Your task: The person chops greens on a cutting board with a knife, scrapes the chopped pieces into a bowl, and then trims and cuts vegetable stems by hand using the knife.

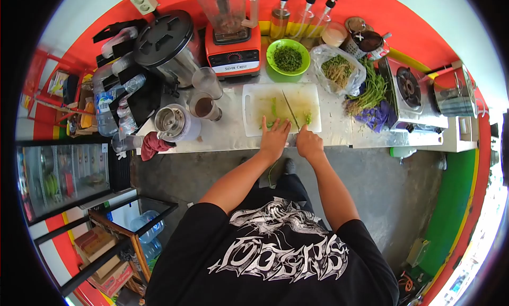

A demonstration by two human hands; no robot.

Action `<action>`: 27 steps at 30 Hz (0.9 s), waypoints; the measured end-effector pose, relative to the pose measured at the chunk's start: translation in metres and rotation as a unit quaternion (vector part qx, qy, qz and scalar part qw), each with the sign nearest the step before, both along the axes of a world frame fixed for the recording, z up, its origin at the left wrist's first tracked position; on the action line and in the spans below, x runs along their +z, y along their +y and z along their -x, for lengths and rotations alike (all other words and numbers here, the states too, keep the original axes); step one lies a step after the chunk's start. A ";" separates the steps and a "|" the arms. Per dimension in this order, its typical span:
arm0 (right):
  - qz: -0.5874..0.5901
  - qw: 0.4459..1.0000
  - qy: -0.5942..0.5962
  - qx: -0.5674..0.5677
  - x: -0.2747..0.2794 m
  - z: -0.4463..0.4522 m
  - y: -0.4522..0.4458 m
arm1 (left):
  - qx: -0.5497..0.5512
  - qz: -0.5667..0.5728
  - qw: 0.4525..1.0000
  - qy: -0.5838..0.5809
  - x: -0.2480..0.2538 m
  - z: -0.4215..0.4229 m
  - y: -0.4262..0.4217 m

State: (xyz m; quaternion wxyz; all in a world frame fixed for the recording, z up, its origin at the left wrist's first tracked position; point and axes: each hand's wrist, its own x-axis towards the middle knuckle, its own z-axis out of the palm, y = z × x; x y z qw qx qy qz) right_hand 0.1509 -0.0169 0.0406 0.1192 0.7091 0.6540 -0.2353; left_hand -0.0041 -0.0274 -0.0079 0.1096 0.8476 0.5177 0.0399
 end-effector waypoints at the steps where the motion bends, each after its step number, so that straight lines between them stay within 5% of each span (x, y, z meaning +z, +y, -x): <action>1: 0.002 1.000 0.001 -0.008 0.005 0.001 -0.006 | 0.003 0.005 1.000 -0.003 0.003 0.000 0.000; 27: -0.031 0.992 0.106 0.066 -0.029 -0.016 -0.004 | 0.121 0.120 0.985 -0.028 0.018 -0.023 -0.011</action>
